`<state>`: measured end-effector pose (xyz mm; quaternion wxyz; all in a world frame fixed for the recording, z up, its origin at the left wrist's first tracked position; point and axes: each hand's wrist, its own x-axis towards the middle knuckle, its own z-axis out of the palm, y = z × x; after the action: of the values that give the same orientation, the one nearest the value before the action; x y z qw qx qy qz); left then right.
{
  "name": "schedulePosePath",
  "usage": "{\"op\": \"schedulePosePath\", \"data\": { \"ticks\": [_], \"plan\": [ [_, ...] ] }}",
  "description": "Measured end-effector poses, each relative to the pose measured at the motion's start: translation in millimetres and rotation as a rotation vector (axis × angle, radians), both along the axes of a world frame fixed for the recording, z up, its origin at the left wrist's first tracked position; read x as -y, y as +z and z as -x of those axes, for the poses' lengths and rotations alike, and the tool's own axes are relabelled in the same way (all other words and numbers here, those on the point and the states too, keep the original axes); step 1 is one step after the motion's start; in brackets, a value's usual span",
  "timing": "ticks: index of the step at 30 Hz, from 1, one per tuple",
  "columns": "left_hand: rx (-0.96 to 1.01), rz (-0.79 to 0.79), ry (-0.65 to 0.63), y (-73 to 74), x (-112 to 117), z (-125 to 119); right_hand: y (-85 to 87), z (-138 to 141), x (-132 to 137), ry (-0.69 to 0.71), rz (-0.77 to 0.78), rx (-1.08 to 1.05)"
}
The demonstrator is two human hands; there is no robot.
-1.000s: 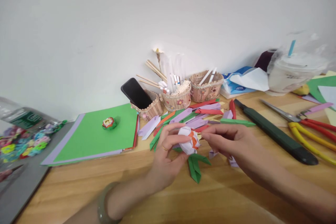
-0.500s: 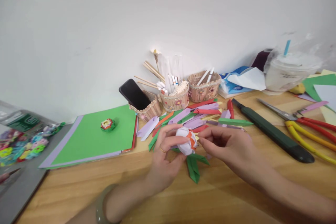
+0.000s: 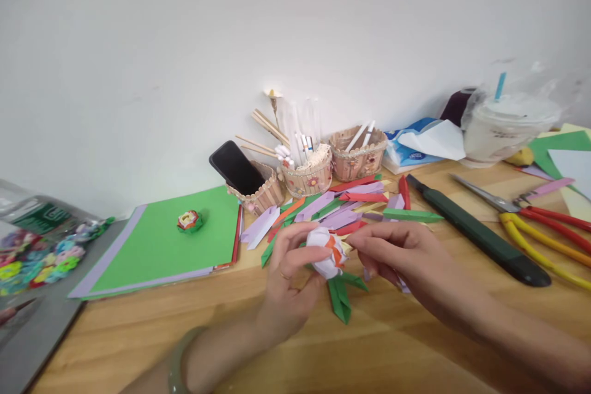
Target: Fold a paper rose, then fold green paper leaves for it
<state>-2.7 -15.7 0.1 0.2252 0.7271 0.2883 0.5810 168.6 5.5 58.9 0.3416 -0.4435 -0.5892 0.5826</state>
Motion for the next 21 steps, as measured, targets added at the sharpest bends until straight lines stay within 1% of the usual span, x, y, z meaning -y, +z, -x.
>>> {"op": "schedulePosePath", "data": {
  "ticks": [4, 9, 12, 16, 18, 21],
  "plan": [
    [0.021, 0.027, -0.002, 0.0, 0.2, 0.2, -3.3, 0.4, -0.7, 0.014, 0.096, -0.089],
    [0.024, 0.031, -0.004, -0.3, -0.1, 0.2, -2.8, -0.6, -1.8, 0.042, 0.125, -0.05],
    [0.005, 0.029, 0.012, 1.1, 0.0, -0.6, -1.4, 1.0, -0.2, 0.002, 0.054, 0.047],
    [-0.048, -0.047, 0.032, 5.2, 0.4, -2.5, -2.9, 4.2, 3.7, -0.047, -0.103, 0.137],
    [-0.076, -0.09, 0.034, 6.9, 0.5, -3.3, -5.1, 4.6, 4.4, -0.041, -0.132, 0.154],
    [-0.112, -0.126, 0.052, 8.0, 0.3, -3.7, -7.1, 2.9, 2.9, -0.036, -0.114, 0.167]
  ]
}}
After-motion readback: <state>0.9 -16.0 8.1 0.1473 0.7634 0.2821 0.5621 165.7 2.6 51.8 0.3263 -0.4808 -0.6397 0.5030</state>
